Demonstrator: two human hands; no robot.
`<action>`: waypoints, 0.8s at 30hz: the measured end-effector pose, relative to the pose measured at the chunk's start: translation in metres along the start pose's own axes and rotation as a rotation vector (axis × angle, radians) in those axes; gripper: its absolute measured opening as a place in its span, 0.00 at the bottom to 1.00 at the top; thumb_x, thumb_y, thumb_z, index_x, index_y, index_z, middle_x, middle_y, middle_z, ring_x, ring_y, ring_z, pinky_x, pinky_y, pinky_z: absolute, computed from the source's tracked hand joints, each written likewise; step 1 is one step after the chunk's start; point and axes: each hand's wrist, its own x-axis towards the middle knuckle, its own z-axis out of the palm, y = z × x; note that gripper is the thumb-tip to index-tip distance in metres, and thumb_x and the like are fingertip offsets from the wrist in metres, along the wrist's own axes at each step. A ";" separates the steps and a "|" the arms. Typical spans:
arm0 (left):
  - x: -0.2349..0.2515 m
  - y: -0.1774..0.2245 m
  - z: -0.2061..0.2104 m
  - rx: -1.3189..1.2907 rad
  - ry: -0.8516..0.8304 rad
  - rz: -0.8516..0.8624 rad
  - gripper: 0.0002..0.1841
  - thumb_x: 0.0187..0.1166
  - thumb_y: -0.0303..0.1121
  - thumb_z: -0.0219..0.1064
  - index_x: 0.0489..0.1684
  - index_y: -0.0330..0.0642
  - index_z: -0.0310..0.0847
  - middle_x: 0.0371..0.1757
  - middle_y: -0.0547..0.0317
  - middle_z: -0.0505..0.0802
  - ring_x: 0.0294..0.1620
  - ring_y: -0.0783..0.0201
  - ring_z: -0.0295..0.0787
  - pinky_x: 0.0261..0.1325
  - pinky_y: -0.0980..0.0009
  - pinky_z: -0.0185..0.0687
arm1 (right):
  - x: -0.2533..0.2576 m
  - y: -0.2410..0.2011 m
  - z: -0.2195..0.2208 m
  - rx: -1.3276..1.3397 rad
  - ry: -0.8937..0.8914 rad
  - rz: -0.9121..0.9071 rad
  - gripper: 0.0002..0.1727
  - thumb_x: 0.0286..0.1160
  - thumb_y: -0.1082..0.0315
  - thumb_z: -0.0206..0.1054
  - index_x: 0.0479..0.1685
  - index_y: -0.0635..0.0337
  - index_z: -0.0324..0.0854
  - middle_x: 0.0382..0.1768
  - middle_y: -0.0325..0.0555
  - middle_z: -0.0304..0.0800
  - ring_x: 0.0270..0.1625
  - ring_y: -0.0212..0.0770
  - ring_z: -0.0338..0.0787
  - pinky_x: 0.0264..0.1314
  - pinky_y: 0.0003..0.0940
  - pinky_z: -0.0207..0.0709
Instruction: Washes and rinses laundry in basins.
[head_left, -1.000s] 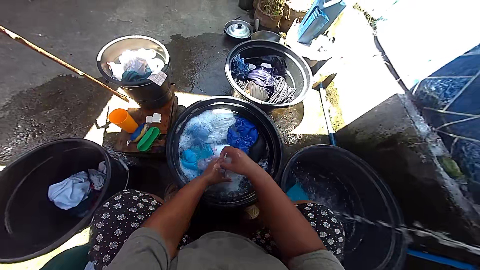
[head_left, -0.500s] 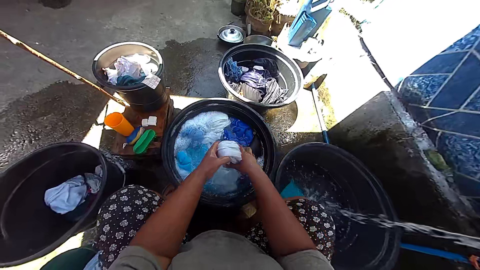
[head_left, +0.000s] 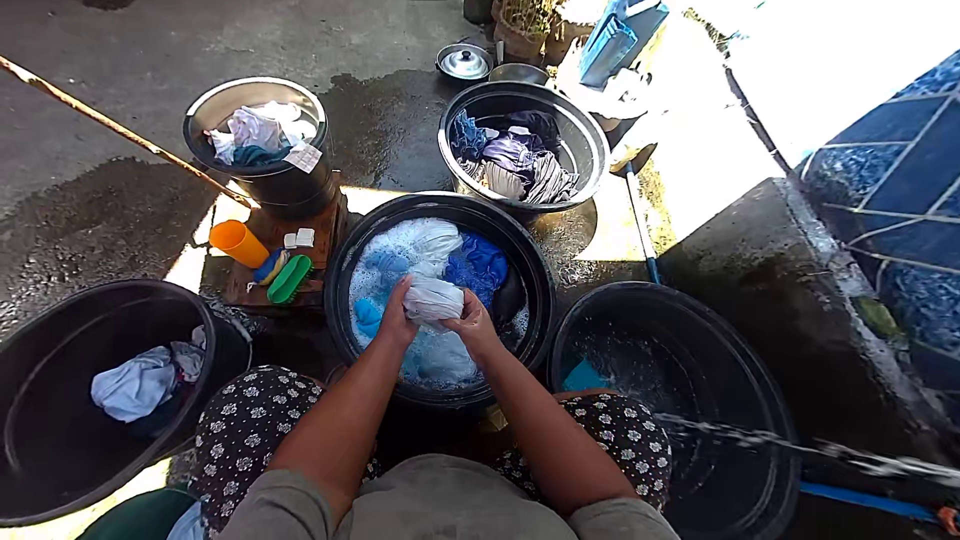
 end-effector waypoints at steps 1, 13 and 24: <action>0.003 0.004 -0.003 0.010 -0.027 0.032 0.22 0.92 0.42 0.52 0.81 0.45 0.66 0.57 0.52 0.87 0.54 0.62 0.86 0.59 0.61 0.84 | 0.001 0.004 -0.006 0.031 -0.056 0.042 0.34 0.55 0.83 0.76 0.70 0.74 0.74 0.70 0.58 0.78 0.69 0.41 0.82 0.72 0.36 0.80; -0.013 0.020 0.007 0.621 -0.462 0.175 0.04 0.79 0.27 0.62 0.42 0.37 0.80 0.66 0.50 0.90 0.61 0.60 0.90 0.63 0.60 0.87 | -0.002 0.010 -0.001 0.427 -0.610 0.534 0.41 0.50 0.41 0.86 0.61 0.56 0.77 0.50 0.48 0.96 0.53 0.50 0.97 0.49 0.46 0.94; -0.004 -0.001 0.008 1.037 -0.234 0.166 0.13 0.87 0.35 0.65 0.50 0.31 0.84 0.23 0.56 0.87 0.26 0.66 0.81 0.43 0.64 0.80 | -0.013 0.029 0.026 -0.225 -0.179 0.407 0.17 0.63 0.80 0.76 0.53 0.69 0.81 0.38 0.45 0.89 0.38 0.32 0.87 0.48 0.31 0.84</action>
